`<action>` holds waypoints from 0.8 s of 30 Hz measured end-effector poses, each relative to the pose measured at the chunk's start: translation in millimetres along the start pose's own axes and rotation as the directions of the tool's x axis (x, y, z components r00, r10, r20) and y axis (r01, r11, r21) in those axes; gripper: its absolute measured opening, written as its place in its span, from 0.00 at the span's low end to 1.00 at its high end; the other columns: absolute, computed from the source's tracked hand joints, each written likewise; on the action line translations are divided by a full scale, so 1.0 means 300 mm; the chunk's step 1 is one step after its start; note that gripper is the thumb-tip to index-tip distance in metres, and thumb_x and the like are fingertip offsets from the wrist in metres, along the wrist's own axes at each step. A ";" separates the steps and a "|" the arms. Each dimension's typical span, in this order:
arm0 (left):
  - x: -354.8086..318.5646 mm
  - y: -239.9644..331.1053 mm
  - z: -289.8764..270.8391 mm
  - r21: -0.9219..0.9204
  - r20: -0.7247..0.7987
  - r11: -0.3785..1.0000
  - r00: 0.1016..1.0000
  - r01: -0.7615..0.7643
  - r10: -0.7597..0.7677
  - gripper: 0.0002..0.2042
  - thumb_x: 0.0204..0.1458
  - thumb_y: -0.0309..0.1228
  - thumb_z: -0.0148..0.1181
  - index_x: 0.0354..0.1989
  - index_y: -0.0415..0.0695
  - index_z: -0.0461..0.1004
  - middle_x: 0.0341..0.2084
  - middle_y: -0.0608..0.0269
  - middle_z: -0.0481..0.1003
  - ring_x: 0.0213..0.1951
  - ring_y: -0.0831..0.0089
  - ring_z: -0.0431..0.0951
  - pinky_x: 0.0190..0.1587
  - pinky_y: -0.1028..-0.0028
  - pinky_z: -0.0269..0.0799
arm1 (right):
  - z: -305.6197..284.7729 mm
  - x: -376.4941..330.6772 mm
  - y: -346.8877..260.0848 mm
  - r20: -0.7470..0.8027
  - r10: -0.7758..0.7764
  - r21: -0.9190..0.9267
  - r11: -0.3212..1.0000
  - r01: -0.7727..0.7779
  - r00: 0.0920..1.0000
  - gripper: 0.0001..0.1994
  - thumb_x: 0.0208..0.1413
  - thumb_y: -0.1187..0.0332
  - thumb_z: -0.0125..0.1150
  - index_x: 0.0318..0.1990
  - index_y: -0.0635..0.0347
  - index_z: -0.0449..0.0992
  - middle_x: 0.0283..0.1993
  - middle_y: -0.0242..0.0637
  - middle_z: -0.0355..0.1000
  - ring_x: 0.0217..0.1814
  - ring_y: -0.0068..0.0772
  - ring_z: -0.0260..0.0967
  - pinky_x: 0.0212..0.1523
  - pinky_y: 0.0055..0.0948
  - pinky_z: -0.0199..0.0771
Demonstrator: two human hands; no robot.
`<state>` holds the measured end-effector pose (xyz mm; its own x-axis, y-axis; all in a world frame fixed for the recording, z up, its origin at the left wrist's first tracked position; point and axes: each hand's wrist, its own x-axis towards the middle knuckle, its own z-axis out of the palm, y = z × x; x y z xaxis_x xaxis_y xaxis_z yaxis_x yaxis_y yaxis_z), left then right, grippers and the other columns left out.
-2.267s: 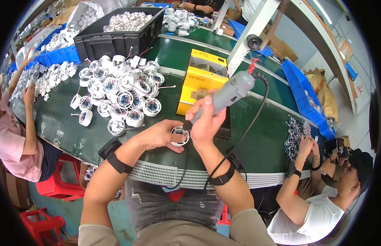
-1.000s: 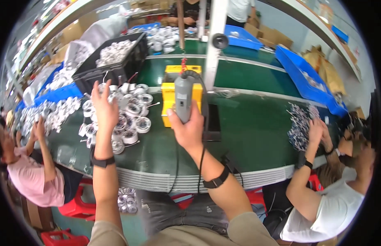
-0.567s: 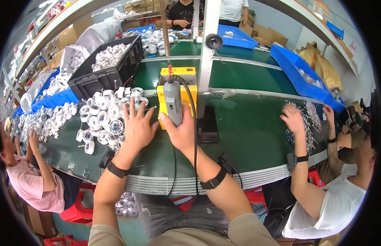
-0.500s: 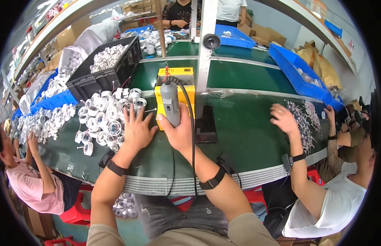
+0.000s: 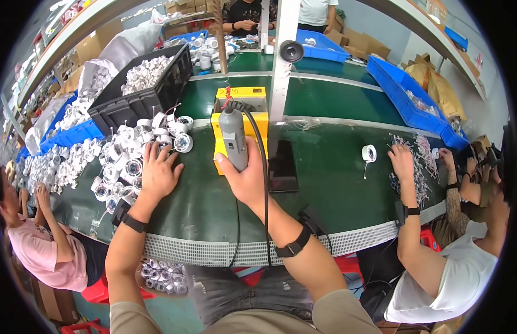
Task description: The person assembles camera components by inserting a circuit board into a white plastic housing and securing it with an electric screwdriver. This process is repeated for several units, handling each housing and circuit board one at a time at the workstation.
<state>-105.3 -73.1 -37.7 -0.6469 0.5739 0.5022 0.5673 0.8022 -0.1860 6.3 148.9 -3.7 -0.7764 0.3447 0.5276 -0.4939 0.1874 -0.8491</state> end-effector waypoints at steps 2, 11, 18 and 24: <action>-0.010 -0.037 -0.003 -0.005 -0.023 1.000 1.000 0.012 -0.012 0.16 0.50 0.40 0.61 0.42 0.43 0.79 0.50 0.57 0.71 0.61 0.50 0.61 0.68 0.52 0.46 | 0.006 0.001 0.010 0.009 0.008 0.020 1.000 -0.008 1.000 0.19 0.51 0.66 0.67 0.46 0.63 0.68 0.40 0.38 0.71 0.40 0.27 0.70 0.44 0.28 0.71; -0.052 -0.223 0.027 0.020 0.022 0.983 0.983 0.181 -0.181 0.13 0.44 0.37 0.65 0.39 0.47 0.80 0.51 0.56 0.72 0.60 0.46 0.62 0.68 0.51 0.45 | 0.040 -0.005 0.029 -0.037 -0.091 -0.057 0.994 0.089 0.995 0.21 0.51 0.59 0.66 0.46 0.61 0.68 0.33 0.49 0.75 0.36 0.48 0.77 0.36 0.36 0.74; 0.068 -0.159 -0.021 -0.083 -0.055 0.973 0.974 0.217 -0.221 0.12 0.43 0.30 0.64 0.38 0.44 0.78 0.45 0.54 0.75 0.60 0.43 0.63 0.64 0.53 0.54 | 0.056 -0.017 0.022 -0.026 -0.044 -0.091 0.995 0.041 0.999 0.24 0.50 0.62 0.68 0.51 0.61 0.67 0.38 0.46 0.76 0.41 0.45 0.77 0.42 0.35 0.74; 0.374 0.020 0.097 0.041 -0.054 0.998 0.998 0.047 -0.044 0.24 0.44 0.33 0.59 0.54 0.48 0.71 0.62 0.50 0.62 0.64 0.46 0.57 0.67 0.53 0.51 | 0.022 -0.009 0.038 -0.014 -0.027 -0.106 0.994 0.026 1.000 0.25 0.50 0.59 0.68 0.51 0.60 0.66 0.42 0.47 0.75 0.44 0.46 0.76 0.43 0.36 0.73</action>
<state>-189.3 0.8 -7.0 -0.6431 0.5281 0.5546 0.5154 0.8341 -0.1965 0.4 144.1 -14.6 -0.7568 0.3526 0.5504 -0.4694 0.2929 -0.8330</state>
